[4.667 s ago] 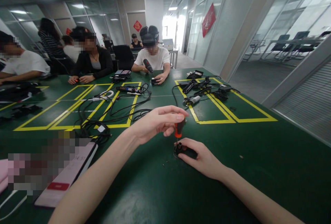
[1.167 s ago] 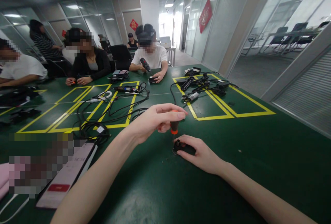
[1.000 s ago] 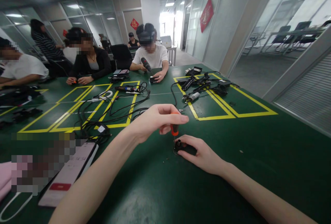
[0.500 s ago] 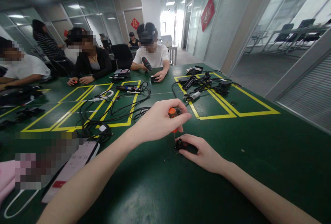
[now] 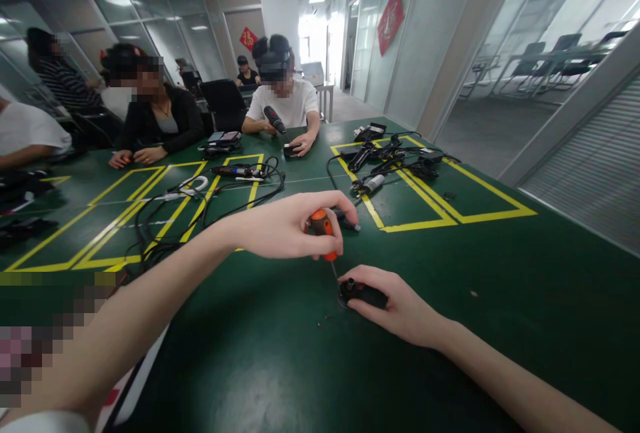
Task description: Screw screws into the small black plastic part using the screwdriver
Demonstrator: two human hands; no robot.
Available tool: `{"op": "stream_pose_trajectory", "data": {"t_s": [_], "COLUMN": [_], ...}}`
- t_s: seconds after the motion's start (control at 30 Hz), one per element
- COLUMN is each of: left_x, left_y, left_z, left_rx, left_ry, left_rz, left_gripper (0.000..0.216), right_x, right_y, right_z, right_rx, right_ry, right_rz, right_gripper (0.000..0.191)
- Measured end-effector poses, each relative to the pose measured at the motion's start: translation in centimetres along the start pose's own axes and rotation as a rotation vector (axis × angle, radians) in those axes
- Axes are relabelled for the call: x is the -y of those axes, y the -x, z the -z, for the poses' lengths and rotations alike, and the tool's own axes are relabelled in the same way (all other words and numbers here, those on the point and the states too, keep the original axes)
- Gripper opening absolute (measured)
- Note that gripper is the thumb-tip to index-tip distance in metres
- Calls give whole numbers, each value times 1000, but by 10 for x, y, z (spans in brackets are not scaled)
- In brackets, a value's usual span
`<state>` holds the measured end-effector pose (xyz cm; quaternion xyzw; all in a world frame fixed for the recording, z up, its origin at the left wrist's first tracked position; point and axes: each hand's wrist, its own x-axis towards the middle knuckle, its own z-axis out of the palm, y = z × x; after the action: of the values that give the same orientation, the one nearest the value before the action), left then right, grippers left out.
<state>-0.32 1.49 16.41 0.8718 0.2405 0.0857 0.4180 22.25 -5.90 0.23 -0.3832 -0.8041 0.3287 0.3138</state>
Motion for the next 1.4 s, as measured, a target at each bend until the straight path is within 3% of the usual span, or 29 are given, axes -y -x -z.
{"op": "stream_pose_trajectory", "data": {"t_s": [0.2, 0.4, 0.63, 0.73, 0.87, 0.93, 1.03, 1.13, 1.23, 1.33, 1.4], "left_x": [18, 28, 15, 8, 21, 35, 57, 73, 78, 73, 65], "left_y": [10, 7, 0, -11, -28, -32, -30, -21, -14, -10, -8], "left_z": [8, 5, -1, -2, -3, -9, -29, -52, -65, -65, -60], "left_rx": [10, -85, -147, -286, -668, -580, -180, 64, 130, 124, 84], "left_ry": [142, 208, 36, -135, -57, -53, -260, -489, -551, -521, -491], "left_rz": [110, 143, 112, 77, 131, 235, 329, 430, 438, 403, 343], "left_gripper": [30, 32, 33, 32, 30, 32, 35, 26, 21, 19, 35], "right_x": [3, 4, -2, -7, -9, -8, -5, -3, -1, 0, -1], "right_y": [0, -1, -1, -3, -5, -6, -6, -7, -7, -8, -8], "right_z": [1, 1, -4, -7, -6, -5, -3, -5, -7, -8, -8], "right_rx": [-3, -14, -13, -23, -25, -19, -2, 30, 40, 47, 61], "right_ry": [11, 10, 54, 68, 58, 48, -92, -391, -653, -824, -893], "right_rz": [23, 34, 15, 3, 12, 1, -58, -145, -237, -255, -248], "right_gripper": [19, 19, 31, 30, 30, 26, 20, 21, 35, 47, 49]}}
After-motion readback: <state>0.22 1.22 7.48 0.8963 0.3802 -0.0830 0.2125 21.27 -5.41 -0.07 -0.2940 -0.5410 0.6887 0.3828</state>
